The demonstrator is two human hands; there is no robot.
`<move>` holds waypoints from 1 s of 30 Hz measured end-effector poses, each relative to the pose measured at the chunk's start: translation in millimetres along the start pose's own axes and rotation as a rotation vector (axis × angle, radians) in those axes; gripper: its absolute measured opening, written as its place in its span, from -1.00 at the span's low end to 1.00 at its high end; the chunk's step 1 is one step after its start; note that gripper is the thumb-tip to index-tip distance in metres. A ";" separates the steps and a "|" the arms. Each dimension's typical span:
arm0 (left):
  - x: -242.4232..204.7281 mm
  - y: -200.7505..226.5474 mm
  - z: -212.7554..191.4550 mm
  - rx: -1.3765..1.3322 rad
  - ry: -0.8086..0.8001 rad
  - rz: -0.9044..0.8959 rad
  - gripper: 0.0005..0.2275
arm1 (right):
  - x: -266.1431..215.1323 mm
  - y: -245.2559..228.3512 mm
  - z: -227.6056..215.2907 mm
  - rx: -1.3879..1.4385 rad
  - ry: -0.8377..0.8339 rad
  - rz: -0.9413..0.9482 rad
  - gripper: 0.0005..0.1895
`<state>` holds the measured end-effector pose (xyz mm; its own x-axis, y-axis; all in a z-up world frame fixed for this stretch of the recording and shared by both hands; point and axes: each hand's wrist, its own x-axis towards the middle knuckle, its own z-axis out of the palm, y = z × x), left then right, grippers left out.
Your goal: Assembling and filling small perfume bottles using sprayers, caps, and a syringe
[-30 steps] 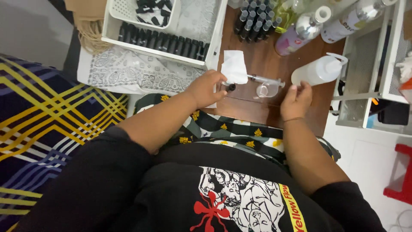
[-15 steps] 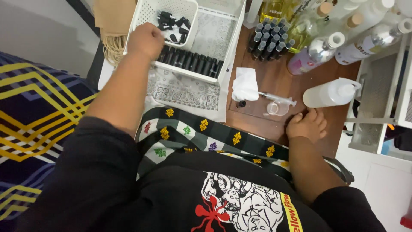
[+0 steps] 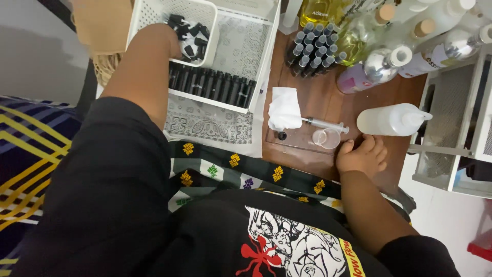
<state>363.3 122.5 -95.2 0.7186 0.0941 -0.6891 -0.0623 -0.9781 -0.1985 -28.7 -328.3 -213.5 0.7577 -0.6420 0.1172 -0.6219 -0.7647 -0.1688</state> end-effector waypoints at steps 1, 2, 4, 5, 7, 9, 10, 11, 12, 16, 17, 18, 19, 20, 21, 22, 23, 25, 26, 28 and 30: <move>0.6 4.8 0.9 0.000 -0.008 0.005 -0.55 | 0.6 0.1 -0.9 -0.008 -0.004 0.002 -0.43; 0.3 8.0 1.5 0.085 0.005 0.013 -0.51 | 1.2 -0.8 -1.2 -0.017 -0.046 0.033 -0.41; 4.9 11.7 4.1 0.171 0.013 0.022 -0.46 | 1.3 0.9 2.4 -0.028 -0.091 0.065 -0.39; 9.9 12.4 6.1 0.147 0.018 0.001 -0.49 | 1.1 3.7 6.3 -0.049 -0.035 0.035 -0.40; 7.0 13.9 5.2 0.128 0.020 -0.016 -0.52 | -0.2 1.1 3.4 -0.072 0.019 0.009 -0.41; -7.5 18.1 -1.9 0.236 -0.075 0.064 -0.43 | 2.2 -8.5 -10.2 -0.072 -0.134 0.086 -0.34; 0.5 17.1 -0.4 0.239 -0.074 0.067 -0.43 | 2.7 -10.8 -13.1 -0.072 -0.134 0.090 -0.34; 8.3 16.2 1.3 0.248 -0.101 0.073 -0.42 | 3.1 -12.8 -16.1 -0.059 -0.148 0.083 -0.35; 16.4 16.6 4.9 0.259 -0.131 0.081 -0.41 | 2.0 -13.1 -19.6 -0.048 -0.164 0.078 -0.37; 42.1 3.5 17.4 0.284 -0.017 0.177 -0.48 | 1.7 -8.5 -15.6 -0.010 -0.180 0.085 -0.35; 52.7 1.6 20.2 0.411 -0.001 0.183 -0.47 | 1.0 -5.7 -13.1 -0.026 -0.153 0.071 -0.36; 63.0 -2.7 21.3 0.536 0.017 0.183 -0.43 | 2.5 -5.2 -9.5 -0.039 -0.124 0.052 -0.38; 33.9 -3.9 6.1 0.536 0.017 0.179 -0.43 | 3.3 -6.6 -8.2 -0.035 -0.125 0.050 -0.38; 4.3 -3.9 -5.9 0.198 0.071 0.148 -0.62 | 2.6 -5.8 -8.0 -0.032 -0.120 0.051 -0.37; -25.1 -3.7 -17.8 -0.144 0.122 0.112 -0.77 | 1.8 -4.8 -7.5 -0.029 -0.114 0.051 -0.37; -18.9 -11.0 -14.2 -0.146 0.118 0.111 -0.77 | 0.5 -2.8 -5.4 -0.031 -0.117 0.049 -0.37; -12.8 -18.2 -10.7 -0.149 0.144 0.157 -0.87 | -0.6 -0.7 -3.4 -0.025 -0.063 0.015 -0.39; 6.1 -34.6 -3.9 -0.149 0.171 0.200 -0.79 | -0.3 -1.6 -2.3 -0.015 -0.011 -0.020 -0.42; 19.0 -42.5 1.1 -0.181 0.211 0.229 -0.79 | 0.2 -2.7 -4.2 -0.006 -0.038 -0.001 -0.41; 42.6 -54.3 10.9 -0.210 0.249 0.259 -0.73 | 0.2 -2.2 -3.9 0.003 -0.066 0.022 -0.40; 64.4 -63.0 21.8 -0.108 0.323 0.302 -0.68 | -0.6 0.7 0.4 -0.077 0.025 -0.021 -0.40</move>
<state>398.4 194.2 -142.2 0.8596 -0.2440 -0.4489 -0.2420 -0.9682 0.0629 -29.5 -328.4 -214.1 0.7665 -0.6259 0.1442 -0.6197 -0.7796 -0.0905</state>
